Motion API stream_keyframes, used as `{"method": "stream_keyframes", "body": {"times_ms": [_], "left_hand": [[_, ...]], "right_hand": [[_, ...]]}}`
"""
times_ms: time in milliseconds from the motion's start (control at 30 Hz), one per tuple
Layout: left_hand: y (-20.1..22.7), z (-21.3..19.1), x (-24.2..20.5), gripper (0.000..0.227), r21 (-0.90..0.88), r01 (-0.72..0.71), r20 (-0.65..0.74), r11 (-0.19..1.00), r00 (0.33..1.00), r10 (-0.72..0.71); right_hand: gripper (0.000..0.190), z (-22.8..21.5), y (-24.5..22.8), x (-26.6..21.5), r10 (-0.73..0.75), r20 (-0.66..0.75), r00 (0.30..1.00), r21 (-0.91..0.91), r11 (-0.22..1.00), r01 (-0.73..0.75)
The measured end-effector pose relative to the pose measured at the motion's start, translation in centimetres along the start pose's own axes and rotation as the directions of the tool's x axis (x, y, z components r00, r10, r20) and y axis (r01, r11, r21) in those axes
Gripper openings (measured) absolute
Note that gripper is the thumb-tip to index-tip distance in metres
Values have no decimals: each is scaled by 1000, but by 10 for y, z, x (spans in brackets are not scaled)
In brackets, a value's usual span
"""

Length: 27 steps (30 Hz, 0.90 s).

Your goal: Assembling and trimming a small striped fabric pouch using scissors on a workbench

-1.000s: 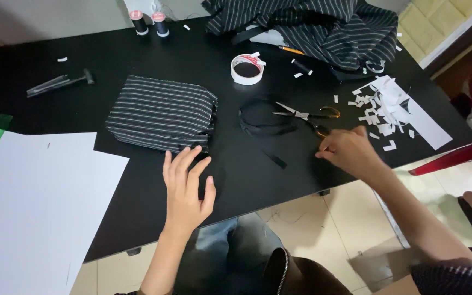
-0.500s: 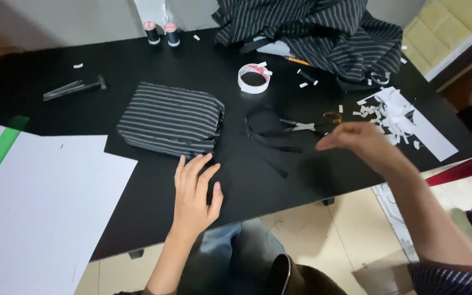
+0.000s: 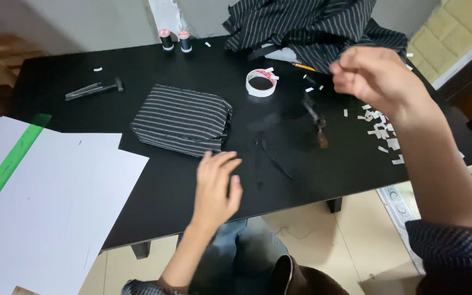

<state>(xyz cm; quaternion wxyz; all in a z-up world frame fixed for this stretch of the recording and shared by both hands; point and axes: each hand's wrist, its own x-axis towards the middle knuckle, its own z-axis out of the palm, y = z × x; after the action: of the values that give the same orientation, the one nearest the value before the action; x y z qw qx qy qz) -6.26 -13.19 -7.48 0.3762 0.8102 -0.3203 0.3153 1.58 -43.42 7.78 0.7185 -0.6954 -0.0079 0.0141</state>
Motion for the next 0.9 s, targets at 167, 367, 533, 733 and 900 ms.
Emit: {"method": "stream_keyframes", "body": {"times_ms": [167,367,533,733,900], "left_hand": [[29,40,47,30,-195,60,36,979,998,-54],[34,85,85,35,-424,245,-69,872,951,-302],[71,9,105,19,-628,242,-182,739,878,-442],[88,-18,119,24,-646,193,-214,738,883,-418],[80,-28,110,11,-595,231,-214,770,878,-429]], "right_hand": [[16,21,-19,29,-19,107,994,129,992,5],[11,21,-29,33,-67,238,969,240,971,8],[15,57,-46,-19,-42,245,969,-19,999,48],[14,105,-38,-47,-232,362,903,-104,953,286],[10,116,-29,-56,-328,355,876,-180,895,408]]}}
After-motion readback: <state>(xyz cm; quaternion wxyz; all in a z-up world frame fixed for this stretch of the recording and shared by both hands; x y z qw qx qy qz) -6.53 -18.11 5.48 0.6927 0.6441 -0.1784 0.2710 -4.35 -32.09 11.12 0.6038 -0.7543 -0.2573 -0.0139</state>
